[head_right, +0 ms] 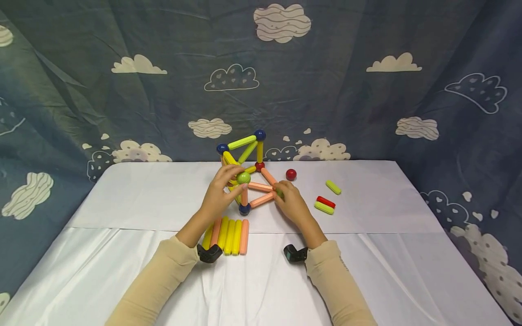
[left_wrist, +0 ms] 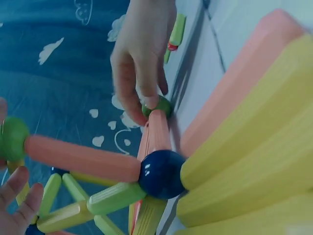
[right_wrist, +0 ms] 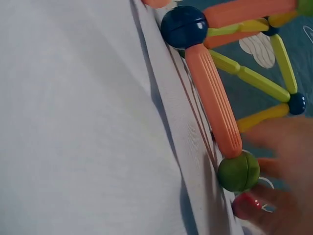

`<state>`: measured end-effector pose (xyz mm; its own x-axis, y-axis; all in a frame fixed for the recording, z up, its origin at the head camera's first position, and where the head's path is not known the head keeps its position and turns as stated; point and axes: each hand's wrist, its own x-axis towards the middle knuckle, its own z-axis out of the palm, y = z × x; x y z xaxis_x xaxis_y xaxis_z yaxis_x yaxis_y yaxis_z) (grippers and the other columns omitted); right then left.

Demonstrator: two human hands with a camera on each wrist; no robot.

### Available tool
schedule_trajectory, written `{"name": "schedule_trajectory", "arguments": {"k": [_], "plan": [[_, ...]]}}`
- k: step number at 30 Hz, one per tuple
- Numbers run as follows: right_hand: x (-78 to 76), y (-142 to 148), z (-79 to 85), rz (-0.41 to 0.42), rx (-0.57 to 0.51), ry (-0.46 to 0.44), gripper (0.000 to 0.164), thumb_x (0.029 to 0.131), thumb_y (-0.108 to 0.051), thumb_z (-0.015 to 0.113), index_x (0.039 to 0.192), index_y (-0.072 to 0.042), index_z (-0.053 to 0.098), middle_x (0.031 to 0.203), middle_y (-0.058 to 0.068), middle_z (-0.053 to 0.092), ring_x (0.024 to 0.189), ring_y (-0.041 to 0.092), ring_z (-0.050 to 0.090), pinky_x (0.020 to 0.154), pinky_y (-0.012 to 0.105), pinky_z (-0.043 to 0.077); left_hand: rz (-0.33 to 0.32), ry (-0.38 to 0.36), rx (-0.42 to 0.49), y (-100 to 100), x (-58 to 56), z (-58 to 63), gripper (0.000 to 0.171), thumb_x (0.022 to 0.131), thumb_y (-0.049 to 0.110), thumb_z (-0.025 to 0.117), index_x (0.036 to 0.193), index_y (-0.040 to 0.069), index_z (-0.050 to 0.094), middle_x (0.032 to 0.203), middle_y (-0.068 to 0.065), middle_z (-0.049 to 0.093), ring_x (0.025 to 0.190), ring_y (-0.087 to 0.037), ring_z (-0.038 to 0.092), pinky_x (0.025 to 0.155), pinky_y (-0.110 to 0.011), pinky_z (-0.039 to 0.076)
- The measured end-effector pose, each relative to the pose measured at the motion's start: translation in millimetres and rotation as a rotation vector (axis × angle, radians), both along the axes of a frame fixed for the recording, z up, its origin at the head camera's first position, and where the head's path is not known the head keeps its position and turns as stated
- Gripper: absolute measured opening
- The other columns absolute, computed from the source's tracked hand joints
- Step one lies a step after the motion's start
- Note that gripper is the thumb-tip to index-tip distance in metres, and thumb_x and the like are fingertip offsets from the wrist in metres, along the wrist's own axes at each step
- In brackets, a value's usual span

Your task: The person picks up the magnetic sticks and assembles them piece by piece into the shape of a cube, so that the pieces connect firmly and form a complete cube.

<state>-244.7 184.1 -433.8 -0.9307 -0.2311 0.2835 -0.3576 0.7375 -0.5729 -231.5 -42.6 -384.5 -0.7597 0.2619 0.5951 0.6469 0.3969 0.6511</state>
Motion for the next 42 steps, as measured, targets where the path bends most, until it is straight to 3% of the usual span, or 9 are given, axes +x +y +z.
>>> {"name": "schedule_trajectory", "arguments": {"k": [4,7,12,19,26,29,31,36,42], "plan": [[-0.3,1.1,-2.8,-0.019,0.049,-0.074,0.025,0.086,-0.004,0.058,0.111,-0.002,0.059,0.118,0.016,0.049,0.111,0.031,0.045,0.095,0.045,0.035,0.012,0.051,-0.018,4.5,5.4,1.8,0.038,0.082,0.016,0.067,0.117,0.010,0.056,0.122,-0.006,0.046,0.105,-0.016,0.049,0.083,-0.024,0.044],[1.9,-0.1,-1.7,-0.029,0.045,-0.094,0.025,0.084,-0.003,0.060,0.110,-0.004,0.060,0.115,0.014,0.051,0.108,0.029,0.047,0.093,0.043,0.037,0.018,0.042,0.014,3.1,6.1,4.1,0.036,0.081,0.009,0.067,0.115,0.007,0.056,0.120,-0.007,0.048,0.101,-0.015,0.051,0.082,-0.021,0.044],[8.9,-2.8,0.0,-0.001,0.035,-0.128,0.027,0.084,-0.007,0.063,0.111,-0.006,0.061,0.112,0.011,0.052,0.102,0.025,0.049,0.090,0.041,0.040,-0.001,-0.026,0.088,-6.7,2.0,2.8,0.035,0.083,0.007,0.064,0.116,0.004,0.054,0.122,-0.007,0.048,0.105,-0.015,0.049,0.086,-0.022,0.043],[22.5,-11.5,3.6,0.023,0.056,-0.159,0.033,0.084,-0.007,0.063,0.116,-0.007,0.059,0.112,0.011,0.051,0.100,0.024,0.050,0.087,0.040,0.043,-0.069,-0.131,0.210,-20.2,18.3,26.2,0.032,0.085,-0.004,0.056,0.116,-0.007,0.052,0.124,-0.021,0.045,0.109,-0.028,0.049,0.090,-0.035,0.041],[30.8,-17.1,8.4,0.053,0.082,-0.147,0.040,0.081,-0.008,0.067,0.120,-0.009,0.057,0.117,0.011,0.048,0.105,0.024,0.047,0.091,0.040,0.040,-0.141,-0.199,0.254,-30.2,13.3,21.4,0.036,0.087,-0.001,0.056,0.122,-0.007,0.047,0.130,-0.018,0.041,0.107,-0.029,0.050,0.091,-0.037,0.041],[39.7,-20.7,12.4,0.136,0.089,-0.066,0.042,0.078,-0.006,0.070,0.117,-0.009,0.057,0.119,0.009,0.048,0.107,0.024,0.046,0.092,0.041,0.039,-0.160,-0.204,0.252,-31.5,12.9,20.1,0.037,0.087,-0.001,0.055,0.123,-0.006,0.046,0.132,-0.018,0.039,0.105,-0.030,0.051,0.090,-0.039,0.041],[46.9,-25.1,14.8,0.250,0.096,-0.031,0.042,0.077,-0.005,0.070,0.116,-0.010,0.058,0.120,0.007,0.049,0.110,0.023,0.044,0.093,0.041,0.039,-0.166,-0.201,0.249,-32.0,12.9,19.8,0.037,0.088,-0.001,0.055,0.123,-0.007,0.046,0.132,-0.019,0.039,0.105,-0.031,0.051,0.090,-0.039,0.041],[60.8,-39.1,15.4,0.535,0.169,-0.121,0.033,0.079,-0.006,0.068,0.111,-0.014,0.061,0.120,0.001,0.051,0.111,0.017,0.044,0.094,0.036,0.037,-0.164,-0.194,0.246,-33.6,12.8,19.3,0.037,0.088,-0.001,0.054,0.124,-0.006,0.045,0.133,-0.019,0.038,0.105,-0.032,0.051,0.090,-0.041,0.041],[65.2,-46.4,10.4,0.555,0.286,-0.099,0.026,0.080,-0.006,0.067,0.103,-0.019,0.064,0.114,0.001,0.051,0.103,0.015,0.045,0.090,0.031,0.041,-0.153,-0.203,0.250,-35.9,12.6,17.4,0.037,0.088,-0.001,0.054,0.124,-0.005,0.045,0.134,-0.018,0.038,0.106,-0.032,0.051,0.090,-0.040,0.041]]}}
